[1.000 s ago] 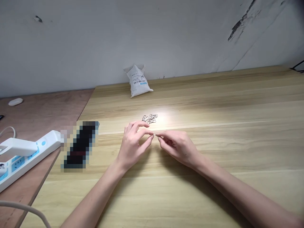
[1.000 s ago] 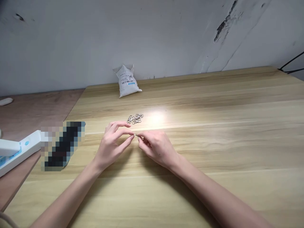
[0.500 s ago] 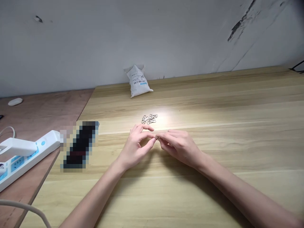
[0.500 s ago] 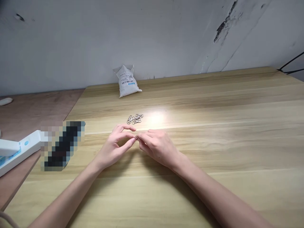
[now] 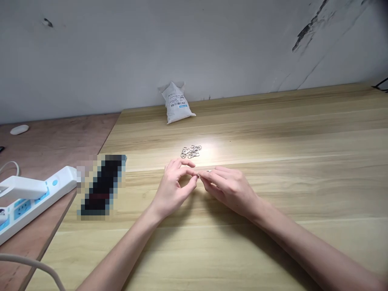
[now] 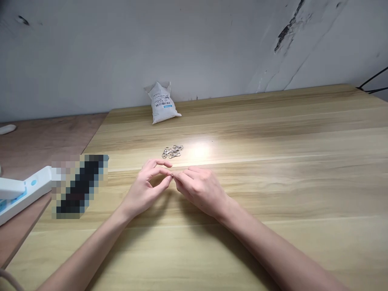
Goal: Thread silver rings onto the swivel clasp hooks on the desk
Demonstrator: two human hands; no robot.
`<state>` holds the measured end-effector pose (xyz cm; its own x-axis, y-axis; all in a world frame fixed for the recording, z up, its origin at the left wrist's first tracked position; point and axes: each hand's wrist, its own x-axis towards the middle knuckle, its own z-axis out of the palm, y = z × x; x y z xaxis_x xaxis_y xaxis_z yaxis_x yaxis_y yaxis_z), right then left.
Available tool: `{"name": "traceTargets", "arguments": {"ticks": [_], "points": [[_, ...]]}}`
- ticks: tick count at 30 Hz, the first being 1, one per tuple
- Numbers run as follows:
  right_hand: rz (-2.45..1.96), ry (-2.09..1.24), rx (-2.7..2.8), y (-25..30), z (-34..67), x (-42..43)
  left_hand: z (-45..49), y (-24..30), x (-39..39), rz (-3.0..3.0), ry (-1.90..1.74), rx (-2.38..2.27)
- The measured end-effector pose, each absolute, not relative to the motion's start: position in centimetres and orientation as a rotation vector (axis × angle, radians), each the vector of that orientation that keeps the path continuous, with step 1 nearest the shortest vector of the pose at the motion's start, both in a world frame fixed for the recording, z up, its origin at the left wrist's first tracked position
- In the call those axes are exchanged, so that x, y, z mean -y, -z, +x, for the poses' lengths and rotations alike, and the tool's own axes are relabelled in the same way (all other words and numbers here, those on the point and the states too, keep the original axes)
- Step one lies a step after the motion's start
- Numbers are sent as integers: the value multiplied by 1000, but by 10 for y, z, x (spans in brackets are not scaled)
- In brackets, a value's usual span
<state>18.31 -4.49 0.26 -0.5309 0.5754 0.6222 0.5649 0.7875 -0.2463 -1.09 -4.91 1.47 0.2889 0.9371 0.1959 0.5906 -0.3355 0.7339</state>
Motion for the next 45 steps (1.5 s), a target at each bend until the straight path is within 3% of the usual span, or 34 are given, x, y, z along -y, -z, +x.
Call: {"name": "traceTargets", "arguments": {"ticks": [7,14,24,28,32,38,45], "points": [[-814,10,2243,-4,181,45,-18,-21,46,2111,-930,-1413],[-697,-6,2358,-7,197,35,-22,-24,43,2161,-775,-1301],[-851,-1048,1971,-4,178,49,-15,-19,49,2439,-897,-1358],[-891,-1188,1781,1,171,49,-13,-21,51,2576,-942,-1348],[-918,-927,1935,4,179,42,-14,-24,50,2619,-916,-1357],[-648,112,2395,-10,190,41,-13,-19,52,2586,-632,-1372],[-772,24,2320,0,190,32,-41,-26,36,2699,-588,-1419]]}}
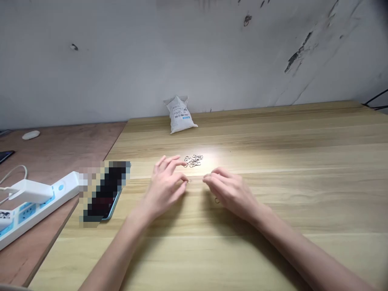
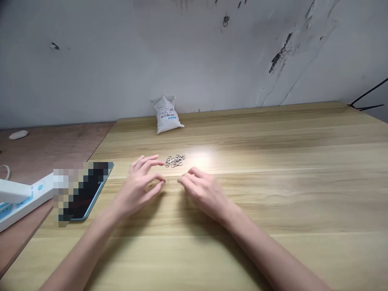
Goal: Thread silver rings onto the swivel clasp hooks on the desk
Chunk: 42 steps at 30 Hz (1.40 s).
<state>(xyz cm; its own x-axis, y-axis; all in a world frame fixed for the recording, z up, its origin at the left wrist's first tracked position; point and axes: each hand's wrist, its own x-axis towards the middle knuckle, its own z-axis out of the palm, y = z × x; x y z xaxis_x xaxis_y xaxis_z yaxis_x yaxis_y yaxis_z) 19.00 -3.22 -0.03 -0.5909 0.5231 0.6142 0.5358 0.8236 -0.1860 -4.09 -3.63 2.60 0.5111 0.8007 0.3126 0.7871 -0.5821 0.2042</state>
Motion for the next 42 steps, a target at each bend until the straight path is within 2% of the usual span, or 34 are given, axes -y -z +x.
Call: {"name": "traceTargets", "arguments": {"ticks": [8,16,22,27,33,37,42], "points": [[-893,-77,2406,12,204,11,-87,-35,26,2460,-258,-1334],[-933,-303,2308,15,203,10,-51,-24,-9,2588,-354,-1547],[-931,-341,2269,17,206,9,-37,-16,-25,2577,-440,-1538],[-936,-403,2197,17,203,9,-37,-20,-12,2540,-594,-1424],[-805,-738,2043,4,190,23,-20,-36,23,2345,-942,-1062],[-781,-872,2036,-2,185,29,-15,-35,32,2305,-965,-1009],[-859,-848,2085,0,189,27,-21,-27,30,2544,-928,-1148]]}}
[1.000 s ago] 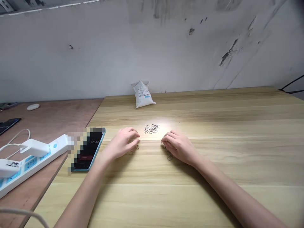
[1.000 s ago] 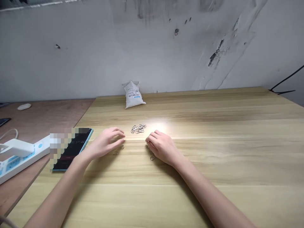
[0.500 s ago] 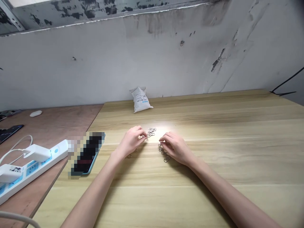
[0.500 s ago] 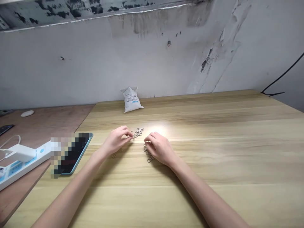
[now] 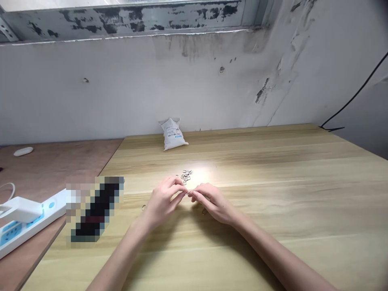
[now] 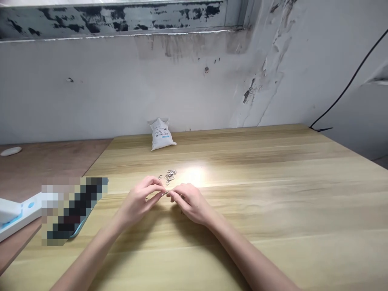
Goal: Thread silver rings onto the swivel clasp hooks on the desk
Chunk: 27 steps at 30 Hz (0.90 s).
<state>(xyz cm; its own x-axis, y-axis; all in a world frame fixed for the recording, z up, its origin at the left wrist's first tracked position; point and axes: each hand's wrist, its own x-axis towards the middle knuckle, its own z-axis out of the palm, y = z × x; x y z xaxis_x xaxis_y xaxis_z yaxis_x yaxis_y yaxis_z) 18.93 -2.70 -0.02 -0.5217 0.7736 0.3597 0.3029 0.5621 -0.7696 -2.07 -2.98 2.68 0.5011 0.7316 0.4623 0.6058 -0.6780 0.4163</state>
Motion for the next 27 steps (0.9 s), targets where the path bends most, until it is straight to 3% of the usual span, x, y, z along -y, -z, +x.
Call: {"name": "traceTargets", "arguments": {"ticks": [15,27], "points": [[-922,-746,2036,1,180,35,-11,-23,42,2315,-1028,-1304],[-936,-550,2139,5,177,37,-8,-18,43,2754,-1138,-1210]]}}
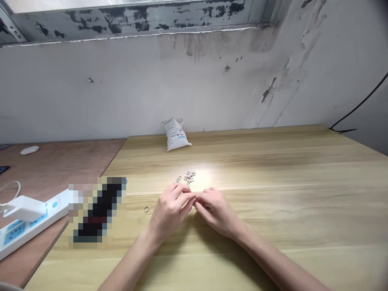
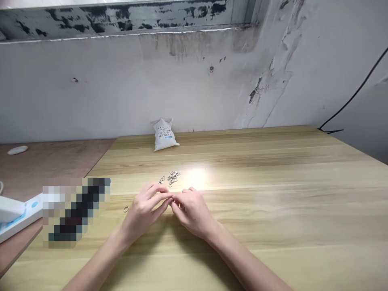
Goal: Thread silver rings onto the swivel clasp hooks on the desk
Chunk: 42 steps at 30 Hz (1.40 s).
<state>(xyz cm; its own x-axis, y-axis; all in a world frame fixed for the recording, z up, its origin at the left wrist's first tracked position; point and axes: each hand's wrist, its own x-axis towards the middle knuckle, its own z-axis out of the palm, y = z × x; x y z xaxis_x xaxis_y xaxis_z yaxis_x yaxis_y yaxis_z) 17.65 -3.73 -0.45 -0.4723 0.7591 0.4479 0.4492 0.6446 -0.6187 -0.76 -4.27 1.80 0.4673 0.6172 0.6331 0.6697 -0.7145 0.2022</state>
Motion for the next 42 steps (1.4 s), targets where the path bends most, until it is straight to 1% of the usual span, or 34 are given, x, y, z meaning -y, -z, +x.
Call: {"name": "traceTargets", "arguments": {"ticks": [4,7,13,19,25,30,38,40,42], "points": [[-955,-822,1998,1,176,38,-10,-17,41,-2517,1043,1080],[-949,-923,1954,-1,177,37,-11,-17,39,-2556,1016,1026],[-915,-889,2039,-1,178,37,-12,-16,38,-2568,1022,1010],[-883,-799,2121,-3,174,43,-15,-13,37,-2640,933,1003],[-971,-928,1986,-3,177,40,-15,-16,38,-2546,898,1044],[-1014,-1019,1950,0,179,38,-13,-14,38,-2548,938,965],[-975,-884,2134,-4,180,39,-12,-13,39,-2547,912,987],[-948,-742,2228,-3,182,38,-11,-15,40,-2541,945,1036],[-912,-493,2340,-2,184,35,-9,-16,42,-2559,986,1107]]}}
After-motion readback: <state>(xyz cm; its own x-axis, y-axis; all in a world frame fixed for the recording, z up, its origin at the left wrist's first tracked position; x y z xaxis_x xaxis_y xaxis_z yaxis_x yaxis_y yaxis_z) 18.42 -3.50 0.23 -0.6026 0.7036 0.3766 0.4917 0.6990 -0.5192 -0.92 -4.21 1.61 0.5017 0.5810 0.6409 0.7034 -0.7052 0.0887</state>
